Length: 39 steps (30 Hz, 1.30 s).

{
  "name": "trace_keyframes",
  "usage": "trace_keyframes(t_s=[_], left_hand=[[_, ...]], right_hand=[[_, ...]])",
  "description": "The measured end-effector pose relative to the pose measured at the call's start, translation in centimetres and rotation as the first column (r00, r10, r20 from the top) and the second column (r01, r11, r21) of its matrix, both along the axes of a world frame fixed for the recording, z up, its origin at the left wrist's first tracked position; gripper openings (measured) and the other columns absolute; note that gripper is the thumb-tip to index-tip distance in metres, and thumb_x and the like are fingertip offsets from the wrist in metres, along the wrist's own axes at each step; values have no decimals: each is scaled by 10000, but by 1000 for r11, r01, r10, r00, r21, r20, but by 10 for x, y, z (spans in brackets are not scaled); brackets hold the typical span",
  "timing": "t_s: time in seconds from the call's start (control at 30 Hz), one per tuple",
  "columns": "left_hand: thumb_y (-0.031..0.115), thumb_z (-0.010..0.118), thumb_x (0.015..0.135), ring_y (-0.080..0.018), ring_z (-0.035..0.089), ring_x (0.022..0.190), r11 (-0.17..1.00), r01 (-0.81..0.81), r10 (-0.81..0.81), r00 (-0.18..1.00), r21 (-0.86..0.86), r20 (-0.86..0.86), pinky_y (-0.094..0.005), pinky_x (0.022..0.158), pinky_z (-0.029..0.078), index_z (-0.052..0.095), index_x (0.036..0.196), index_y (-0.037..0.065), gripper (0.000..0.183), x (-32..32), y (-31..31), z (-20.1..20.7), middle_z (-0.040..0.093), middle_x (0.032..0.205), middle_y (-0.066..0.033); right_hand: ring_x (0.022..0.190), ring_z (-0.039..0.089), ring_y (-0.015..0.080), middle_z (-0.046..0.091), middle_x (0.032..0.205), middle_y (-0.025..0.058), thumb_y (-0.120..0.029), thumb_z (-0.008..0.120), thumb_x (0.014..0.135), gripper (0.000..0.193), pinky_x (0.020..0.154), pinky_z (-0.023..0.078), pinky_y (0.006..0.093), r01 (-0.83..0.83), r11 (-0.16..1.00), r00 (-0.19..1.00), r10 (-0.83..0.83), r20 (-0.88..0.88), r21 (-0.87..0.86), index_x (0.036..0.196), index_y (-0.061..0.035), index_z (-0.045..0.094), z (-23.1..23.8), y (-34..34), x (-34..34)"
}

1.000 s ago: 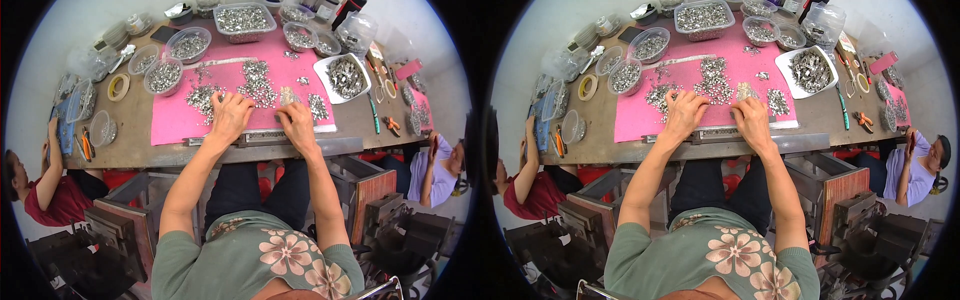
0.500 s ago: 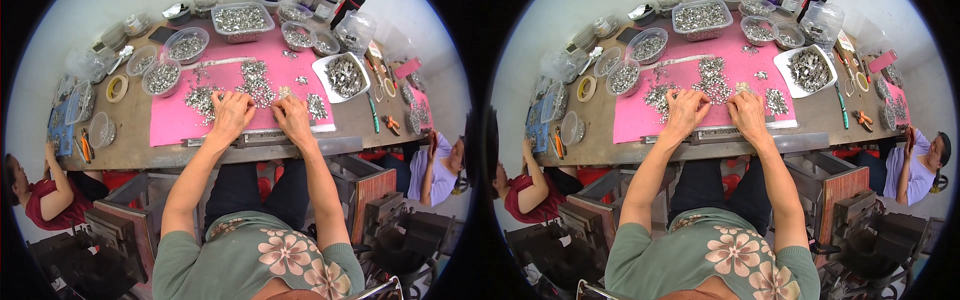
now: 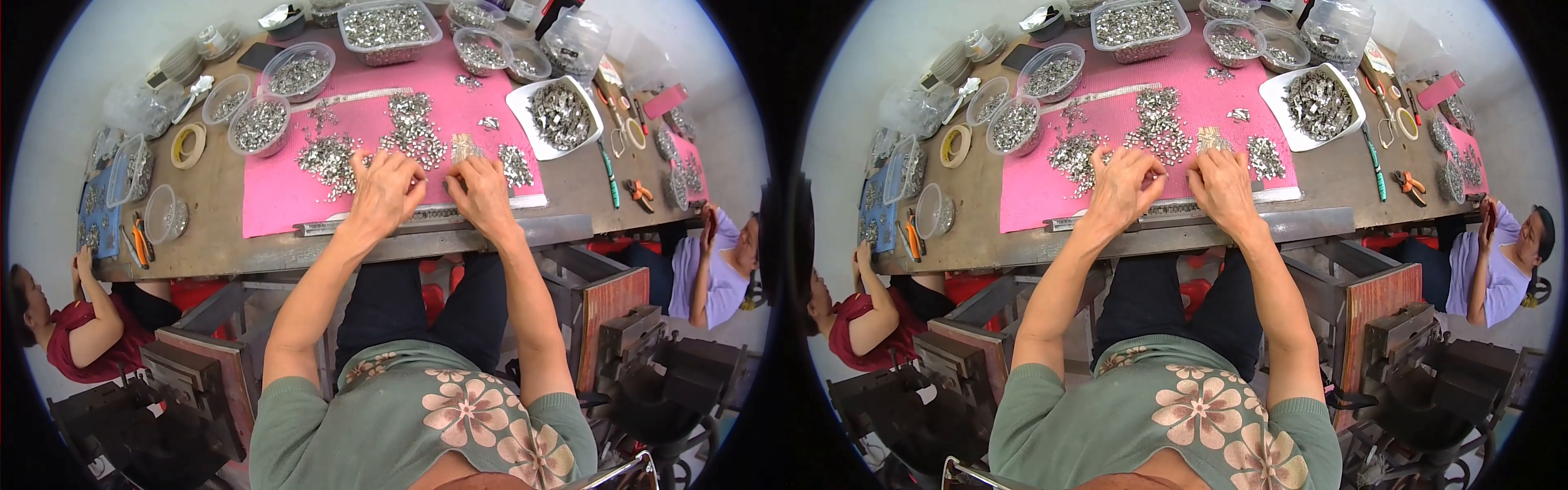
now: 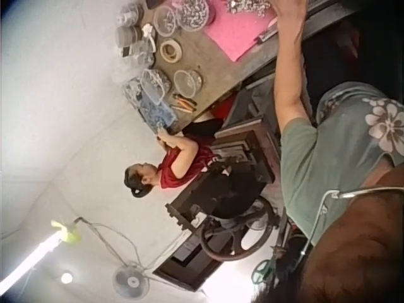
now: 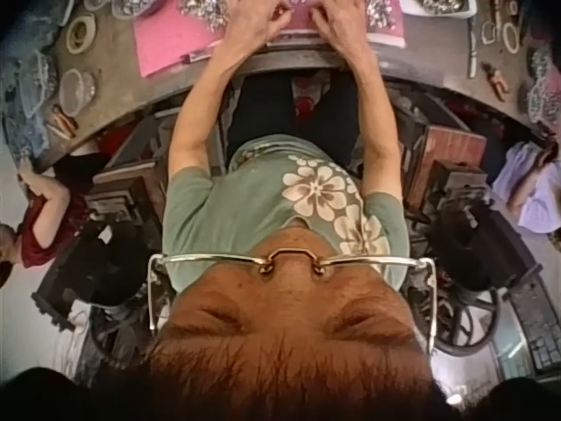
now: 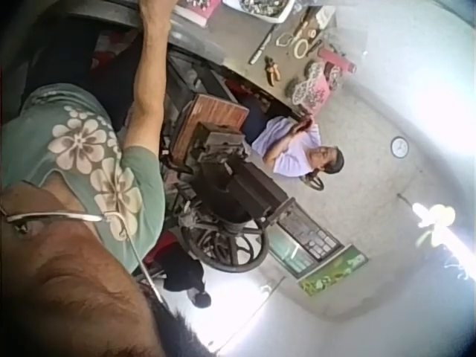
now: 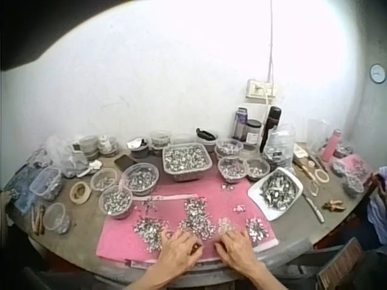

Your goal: The person places small metal components into a fabrication jig by hand, then operates a manual press to stamp them.

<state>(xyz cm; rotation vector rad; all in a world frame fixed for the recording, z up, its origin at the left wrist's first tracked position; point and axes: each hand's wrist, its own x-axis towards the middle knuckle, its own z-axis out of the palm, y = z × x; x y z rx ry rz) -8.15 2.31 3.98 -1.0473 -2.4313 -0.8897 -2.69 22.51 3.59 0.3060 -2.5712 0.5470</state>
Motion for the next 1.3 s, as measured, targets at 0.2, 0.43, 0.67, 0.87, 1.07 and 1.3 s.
trace_keyframes(t_s=[0.2, 0.43, 0.67, 0.87, 1.07, 1.3], left_hand=[[164, 763, 822, -206, 586, 878, 993, 100, -105, 992, 66, 72, -478, 1015, 317, 665, 896, 113, 134, 42, -5, 0, 593, 858, -12], [158, 758, 817, -214, 583, 915, 997, 58, -60, 997, 48, 38, -521, 1014, 333, 648, 914, 119, 152, 48, 0, -8, 578, 869, -10], [159, 745, 855, -196, 608, 887, 995, -64, 58, 995, 76, 77, -476, 992, 334, 698, 959, 123, 119, 25, -19, -6, 640, 859, -6], [161, 759, 863, -208, 604, 878, 997, -73, 72, 997, 5, 38, -457, 984, 323, 719, 918, 130, 75, 1, -18, -5, 654, 839, -6], [179, 770, 851, -217, 582, 919, 994, -55, 57, 998, -92, 22, -479, 981, 310, 727, 924, 137, 94, -1, -13, -8, 629, 855, -3], [154, 760, 847, -201, 582, 864, 998, 38, -42, 997, 56, 62, -463, 998, 317, 702, 894, 117, 83, 34, -1, 3, 617, 850, 0]], right_hand=[[863, 610, 268, 633, 871, 71, -25, 708, 829, 83, 829, 422, 387, -122, 959, 988, 142, 62, -256, 894, -40, 659, 12, -7, 40], [891, 611, 262, 636, 902, 66, -23, 723, 813, 109, 820, 427, 384, -127, 975, 991, 131, 11, -184, 908, -49, 677, 6, -13, 46], [848, 616, 267, 621, 843, 70, -40, 731, 832, 85, 808, 430, 393, -93, 973, 994, 104, 38, -213, 906, -50, 691, 9, -6, 25], [885, 612, 272, 619, 864, 74, -88, 746, 840, 93, 814, 414, 407, -61, 983, 997, 67, 27, -172, 917, -65, 700, 0, -15, -17], [906, 617, 274, 623, 877, 91, -111, 742, 857, 94, 819, 414, 409, -37, 995, 999, 40, 27, -93, 920, -57, 699, -7, -20, -28], [881, 604, 272, 617, 877, 80, -51, 694, 881, 32, 820, 411, 394, -106, 967, 985, 135, 111, -234, 909, -42, 681, 10, -1, 30]])
